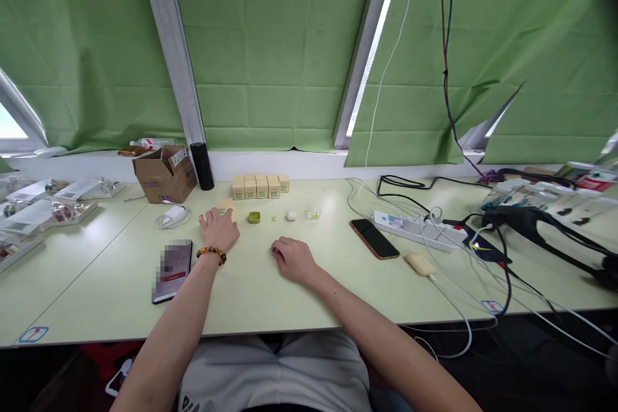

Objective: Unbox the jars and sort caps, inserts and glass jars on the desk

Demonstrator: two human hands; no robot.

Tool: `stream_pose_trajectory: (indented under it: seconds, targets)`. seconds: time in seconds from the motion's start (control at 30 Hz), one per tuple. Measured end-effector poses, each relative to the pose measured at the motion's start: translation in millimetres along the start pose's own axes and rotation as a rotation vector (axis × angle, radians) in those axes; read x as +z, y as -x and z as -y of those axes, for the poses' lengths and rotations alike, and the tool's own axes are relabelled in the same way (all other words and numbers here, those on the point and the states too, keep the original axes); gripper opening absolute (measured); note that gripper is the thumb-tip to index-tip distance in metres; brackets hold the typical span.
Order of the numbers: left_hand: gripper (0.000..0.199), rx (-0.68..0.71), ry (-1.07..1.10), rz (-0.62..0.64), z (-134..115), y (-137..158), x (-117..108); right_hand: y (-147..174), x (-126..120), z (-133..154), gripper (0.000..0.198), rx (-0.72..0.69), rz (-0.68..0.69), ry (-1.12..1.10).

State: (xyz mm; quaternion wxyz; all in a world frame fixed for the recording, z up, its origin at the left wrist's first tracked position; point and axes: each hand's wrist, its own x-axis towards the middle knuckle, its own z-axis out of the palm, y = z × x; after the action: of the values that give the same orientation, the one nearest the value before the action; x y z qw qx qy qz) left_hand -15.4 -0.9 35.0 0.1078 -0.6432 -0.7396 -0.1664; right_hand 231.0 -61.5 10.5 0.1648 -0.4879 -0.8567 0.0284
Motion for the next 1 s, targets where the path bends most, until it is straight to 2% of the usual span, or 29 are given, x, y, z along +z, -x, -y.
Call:
stream_pose_trajectory:
  seconds: [0.13, 0.27, 0.33, 0.4, 0.53, 0.6, 0.77, 1.0]
  targets:
    - [0.044, 0.006, -0.017, -0.034, -1.0, 1.8, -1.8, 1.8, 1.3, -1.1, 0.019, -0.009, -0.010, -0.016]
    - [0.044, 0.028, 0.058, -0.143, -5.7, 2.7, -5.6, 1.1, 2.7, -5.4, 0.021, -0.008, -0.074, -0.078]
    - [0.039, 0.098, 0.149, -0.169, -10.2, 3.3, -5.1, -3.1, 1.4, -11.1, 0.022, 0.021, -0.124, -0.112]
    - [0.033, 0.220, 0.247, -0.134, -16.8, 5.4, -2.5, -11.6, -2.3, -19.9, 0.022, 0.070, -0.182, -0.136]
    - [0.026, 0.457, 0.339, 0.000, -32.4, 15.0, 5.1, -42.4, -16.1, -45.4, 0.024, 0.147, -0.310, -0.131]
    - [0.025, 0.529, 0.361, 0.051, -37.7, 19.9, 7.9, -62.8, -23.9, -60.1, 0.026, 0.189, -0.320, -0.081]
    - [0.024, 0.538, 0.393, 0.081, -38.8, 22.8, 10.1, -113.8, -35.9, -95.6, 0.036, 0.332, -0.230, 0.132]
    - [0.021, 0.564, 0.413, 0.034, -36.6, 20.1, 10.7, -163.3, -34.3, -125.2, 0.051, 0.326, -0.164, 0.247]
